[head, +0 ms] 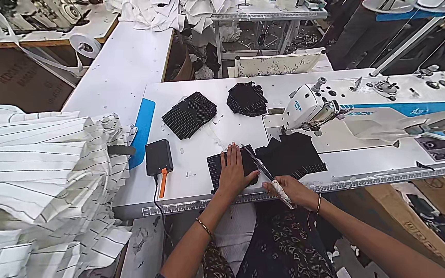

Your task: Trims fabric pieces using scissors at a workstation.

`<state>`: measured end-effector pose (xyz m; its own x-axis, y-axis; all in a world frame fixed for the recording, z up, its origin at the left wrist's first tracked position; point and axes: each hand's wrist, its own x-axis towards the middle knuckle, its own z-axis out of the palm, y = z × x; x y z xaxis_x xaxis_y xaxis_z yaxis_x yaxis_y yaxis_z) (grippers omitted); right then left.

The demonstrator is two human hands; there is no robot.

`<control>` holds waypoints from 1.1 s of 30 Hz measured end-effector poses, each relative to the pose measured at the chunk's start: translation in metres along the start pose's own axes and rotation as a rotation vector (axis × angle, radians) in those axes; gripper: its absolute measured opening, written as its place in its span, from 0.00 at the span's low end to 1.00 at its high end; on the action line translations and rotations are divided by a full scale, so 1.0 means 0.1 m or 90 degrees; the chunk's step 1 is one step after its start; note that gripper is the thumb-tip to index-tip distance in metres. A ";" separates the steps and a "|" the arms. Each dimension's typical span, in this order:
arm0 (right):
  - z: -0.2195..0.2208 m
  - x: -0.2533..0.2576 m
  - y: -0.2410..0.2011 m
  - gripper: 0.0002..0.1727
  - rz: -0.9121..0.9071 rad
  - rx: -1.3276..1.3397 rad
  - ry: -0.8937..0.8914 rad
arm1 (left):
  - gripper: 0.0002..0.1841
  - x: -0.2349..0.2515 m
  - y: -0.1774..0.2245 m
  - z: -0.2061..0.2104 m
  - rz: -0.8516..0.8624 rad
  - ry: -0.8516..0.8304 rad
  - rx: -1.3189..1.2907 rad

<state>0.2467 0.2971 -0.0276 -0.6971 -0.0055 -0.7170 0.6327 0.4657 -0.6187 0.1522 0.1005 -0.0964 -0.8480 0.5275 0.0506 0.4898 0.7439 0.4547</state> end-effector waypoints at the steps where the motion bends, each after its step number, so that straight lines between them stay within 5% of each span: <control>1: 0.00 0.01 -0.02 0.25 -0.003 -0.026 0.009 | 0.61 -0.01 0.00 0.01 0.001 0.011 -0.004; 6: 0.03 0.01 0.17 0.24 -0.038 0.028 0.075 | 0.31 0.04 -0.05 -0.08 0.010 -0.002 -0.092; 10: 0.14 -0.14 0.44 0.20 -0.055 0.169 0.167 | 0.20 0.12 -0.14 -0.55 -0.066 -0.111 -0.055; 15: 0.41 -0.38 0.67 0.17 -0.098 0.229 0.269 | 0.19 0.19 -0.18 -0.79 -0.183 -0.217 -0.019; 22: 0.85 -0.58 0.74 0.19 -0.086 0.319 0.059 | 0.24 0.09 -0.19 -0.66 -0.346 -0.058 -0.352; 26: 0.85 -0.63 0.73 0.17 -0.091 0.390 0.026 | 0.14 -0.09 -0.23 -0.65 -0.364 -0.078 -0.647; 33: 0.91 -0.58 0.86 0.17 -0.121 0.486 -0.093 | 0.16 -0.33 -0.10 -0.60 -0.374 -0.094 -0.721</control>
<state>0.3721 0.2568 -0.0684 -0.7985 -0.1646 -0.5790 0.6003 -0.2897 -0.7455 0.1630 0.0511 -0.0491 -0.8112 0.3346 -0.4796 -0.4546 0.1551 0.8771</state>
